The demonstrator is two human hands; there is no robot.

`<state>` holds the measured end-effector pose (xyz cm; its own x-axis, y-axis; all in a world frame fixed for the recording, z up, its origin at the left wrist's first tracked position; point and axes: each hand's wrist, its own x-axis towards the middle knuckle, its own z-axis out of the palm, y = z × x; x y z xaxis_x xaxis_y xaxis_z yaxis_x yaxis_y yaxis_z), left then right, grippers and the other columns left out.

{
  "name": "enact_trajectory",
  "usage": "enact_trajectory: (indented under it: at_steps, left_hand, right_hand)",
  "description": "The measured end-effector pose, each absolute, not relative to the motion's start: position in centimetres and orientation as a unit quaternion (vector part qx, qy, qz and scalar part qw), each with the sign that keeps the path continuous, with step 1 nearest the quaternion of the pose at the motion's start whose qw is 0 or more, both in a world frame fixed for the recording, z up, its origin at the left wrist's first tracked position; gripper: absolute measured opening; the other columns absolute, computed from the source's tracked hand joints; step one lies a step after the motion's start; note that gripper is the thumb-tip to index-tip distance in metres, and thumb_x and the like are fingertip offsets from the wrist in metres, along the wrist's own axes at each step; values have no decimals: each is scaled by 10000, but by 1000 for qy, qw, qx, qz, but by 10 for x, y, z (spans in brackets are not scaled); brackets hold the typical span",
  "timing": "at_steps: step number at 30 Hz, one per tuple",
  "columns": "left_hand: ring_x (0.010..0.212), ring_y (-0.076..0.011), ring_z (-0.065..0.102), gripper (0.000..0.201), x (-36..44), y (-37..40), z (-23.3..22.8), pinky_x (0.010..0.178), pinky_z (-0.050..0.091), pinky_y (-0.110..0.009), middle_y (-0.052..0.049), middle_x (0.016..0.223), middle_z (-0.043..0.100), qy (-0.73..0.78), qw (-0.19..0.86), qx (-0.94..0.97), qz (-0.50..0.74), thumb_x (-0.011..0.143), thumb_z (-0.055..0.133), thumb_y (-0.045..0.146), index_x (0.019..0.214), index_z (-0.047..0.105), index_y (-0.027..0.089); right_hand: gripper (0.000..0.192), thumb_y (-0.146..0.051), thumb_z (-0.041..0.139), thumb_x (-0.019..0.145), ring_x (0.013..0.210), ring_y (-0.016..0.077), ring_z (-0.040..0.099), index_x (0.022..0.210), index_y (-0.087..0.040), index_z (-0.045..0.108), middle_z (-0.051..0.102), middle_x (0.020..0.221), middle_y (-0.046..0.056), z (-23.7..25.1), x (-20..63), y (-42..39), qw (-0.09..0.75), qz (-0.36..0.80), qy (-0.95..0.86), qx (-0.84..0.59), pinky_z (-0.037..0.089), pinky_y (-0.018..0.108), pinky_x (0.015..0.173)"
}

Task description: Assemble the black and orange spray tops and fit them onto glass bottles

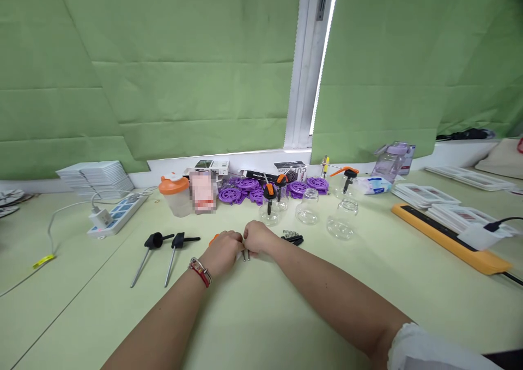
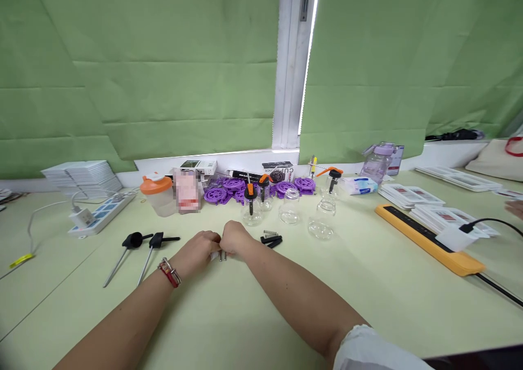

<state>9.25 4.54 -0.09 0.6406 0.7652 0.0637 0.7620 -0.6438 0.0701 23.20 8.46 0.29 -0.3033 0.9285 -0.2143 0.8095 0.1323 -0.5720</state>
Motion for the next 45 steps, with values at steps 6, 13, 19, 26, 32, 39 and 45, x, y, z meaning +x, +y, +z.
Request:
enact_trajectory:
  at_steps: [6, 13, 19, 26, 32, 39, 45]
  left_hand:
    - [862, -191, 573, 249, 91, 47, -2, 829, 408, -309, -63, 814, 639, 422, 10, 905, 53, 785, 501, 89, 862, 699, 218]
    - [818, -186, 574, 277, 91, 46, -2, 772, 415, -296, -58, 829, 633, 431, -6, 901, 46, 766, 469, 43, 864, 672, 204]
    - [864, -180, 556, 484, 93, 43, -1, 793, 403, -299, -37, 904, 617, 427, -14, 903, 55, 653, 403, -78, 945, 635, 231]
    - [833, -163, 548, 406, 95, 40, 0, 751, 412, -274, -25, 908, 591, 400, 21, 915, 40, 655, 389, -59, 815, 629, 225]
    - [874, -159, 546, 371, 97, 42, -1, 751, 424, -251, -25, 924, 587, 403, 35, 913, 58, 624, 388, -72, 754, 602, 202]
    - [930, -181, 560, 426, 97, 43, -3, 793, 451, -293, -38, 983, 612, 408, 52, 906, 97, 640, 360, -83, 816, 626, 200]
    - [1182, -270, 449, 577, 105, 32, 7, 978, 382, -450, -135, 1321, 453, 415, 87, 831, 361, 815, 499, 162, 1365, 338, 222]
  right_hand:
    - [359, 77, 592, 532, 546, 168, 641, 819, -134, 642, 645, 511, 9, 3, 235, 86, 94, 351, -732, -576, 428, 195, 474]
    - [330, -23, 590, 654, 557, 137, 634, 953, -160, 607, 662, 608, -4, 2, 252, 78, 162, 353, -724, -570, 446, 198, 519]
    - [236, -203, 497, 803, 853, 209, 606, 1034, -168, 531, 629, 941, 92, 21, 302, 84, 269, 230, -708, -611, 439, 294, 704]
    - [633, -457, 623, 708, 995, 246, 545, 1226, -189, 376, 475, 1226, 120, 12, 318, 114, 337, 102, -690, -633, 436, 326, 736]
    - [560, -535, 606, 706, 957, 251, 565, 1132, -210, 440, 572, 1077, 85, 10, 301, 131, 317, 114, -684, -647, 425, 325, 711]
    - [410, -466, 600, 732, 831, 221, 594, 1027, -205, 488, 621, 917, 50, 15, 298, 127, 326, 122, -677, -649, 409, 285, 619]
    - [544, -480, 611, 725, 860, 234, 585, 1153, -178, 464, 599, 1054, 92, 44, 293, 75, 371, -40, -761, -532, 405, 295, 646]
